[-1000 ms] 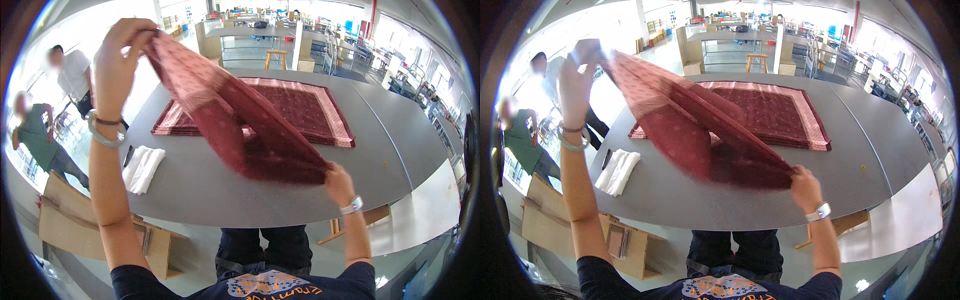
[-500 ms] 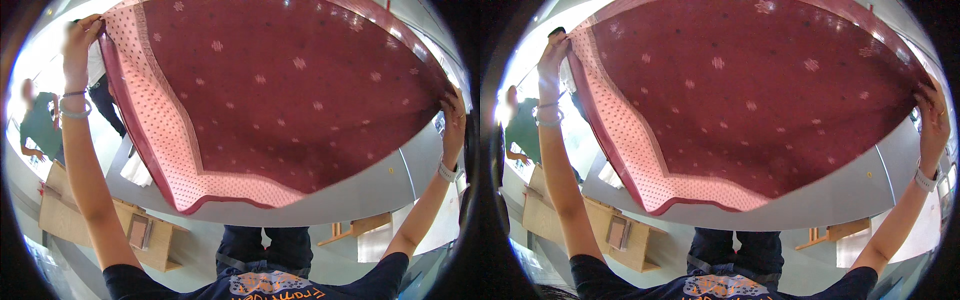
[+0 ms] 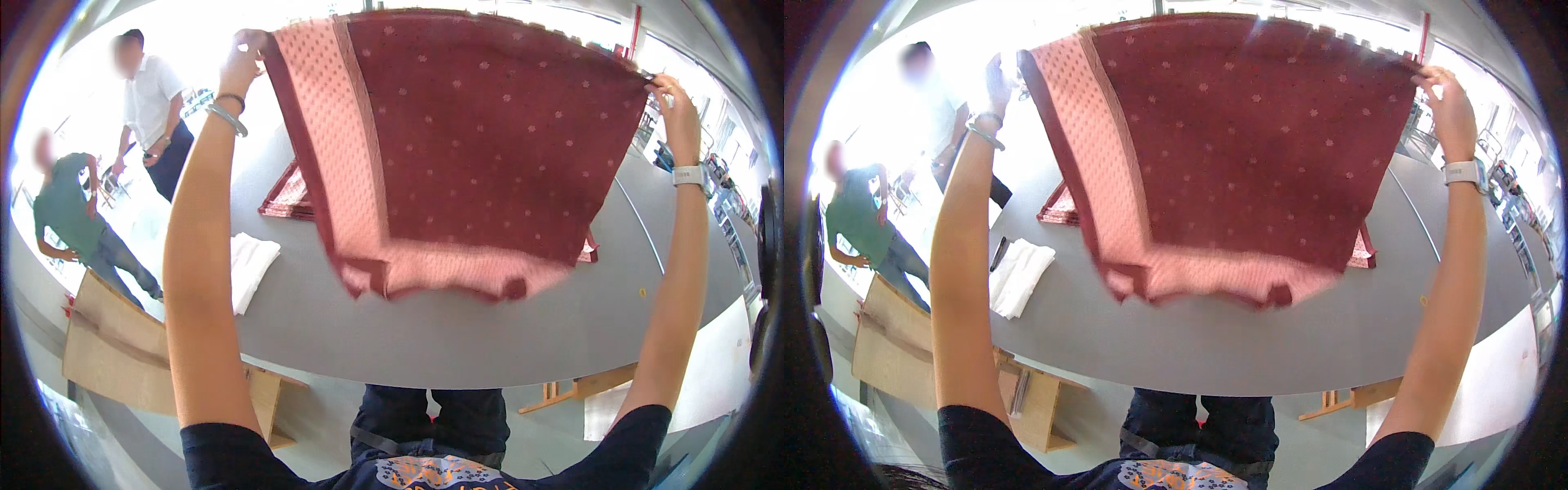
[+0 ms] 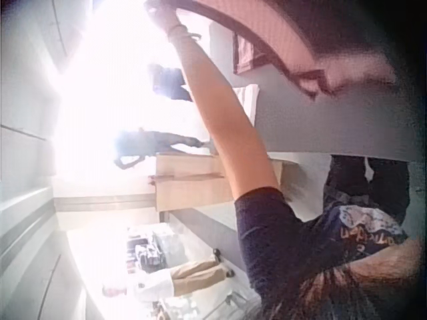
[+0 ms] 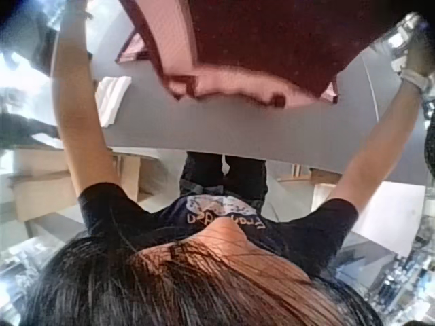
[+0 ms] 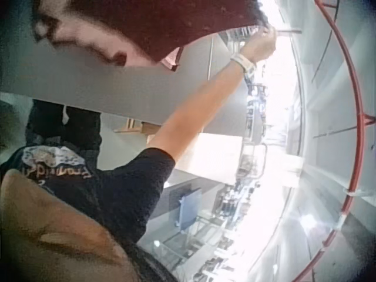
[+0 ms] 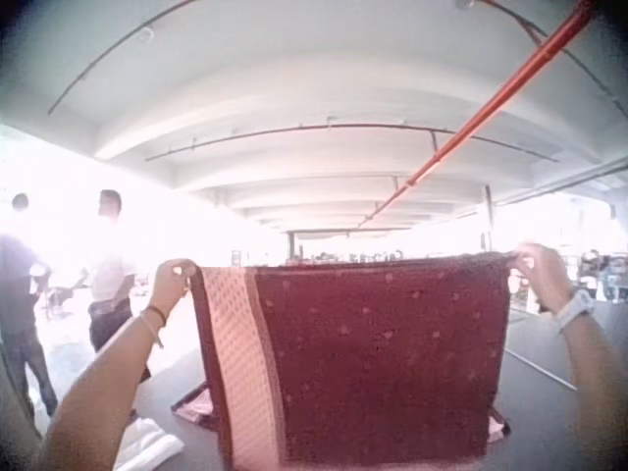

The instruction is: The person folds a maroon patterned textile on a table, places it into a clear plastic bag, and puts the bag into a cardboard box. The person repeats this process with additional textiles.

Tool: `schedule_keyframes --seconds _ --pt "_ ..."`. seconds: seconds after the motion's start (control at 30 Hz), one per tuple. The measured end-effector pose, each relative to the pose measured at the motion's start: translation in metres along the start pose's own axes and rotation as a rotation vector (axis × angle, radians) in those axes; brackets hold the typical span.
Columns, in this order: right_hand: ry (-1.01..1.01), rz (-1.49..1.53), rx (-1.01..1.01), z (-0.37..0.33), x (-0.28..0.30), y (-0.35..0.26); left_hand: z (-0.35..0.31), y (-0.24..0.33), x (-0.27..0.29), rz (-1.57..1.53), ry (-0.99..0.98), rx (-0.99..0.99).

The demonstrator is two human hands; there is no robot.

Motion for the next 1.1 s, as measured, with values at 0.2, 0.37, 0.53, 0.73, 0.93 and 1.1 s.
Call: schedule_keyframes --seconds 0.2,0.37,0.53,0.73,0.93,1.1 --pt "0.090 0.459 -0.195 -0.025 0.077 0.028 -0.033 0.072 0.061 -0.244 0.089 -0.231" --pt "0.075 0.280 -0.264 -0.152 0.114 0.029 -0.164 0.097 0.121 -0.087 0.138 0.032" --pt "-0.323 0.713 -0.407 -0.260 0.152 -0.072 -0.317 0.068 0.183 0.008 -0.074 0.238" --pt "-0.616 0.732 -0.526 -0.388 0.157 -0.138 -0.462 0.047 0.204 -0.038 -0.254 0.590" --pt "-0.834 0.719 -0.657 -0.472 0.163 -0.160 -0.530 0.036 0.214 0.123 -0.473 0.646" --pt "-0.982 0.705 -0.782 -0.463 0.206 -0.156 -0.528 0.051 0.257 0.035 -0.530 0.881"
Point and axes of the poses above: each hand's wrist, its own z-axis towards the middle knuckle, its own x-axis out of the back of the hand, y = z × x, the point moved 4 cm from there along z, towards the middle knuckle, and after that the axes turned 6 degrees about y, right-handed, at the moved point
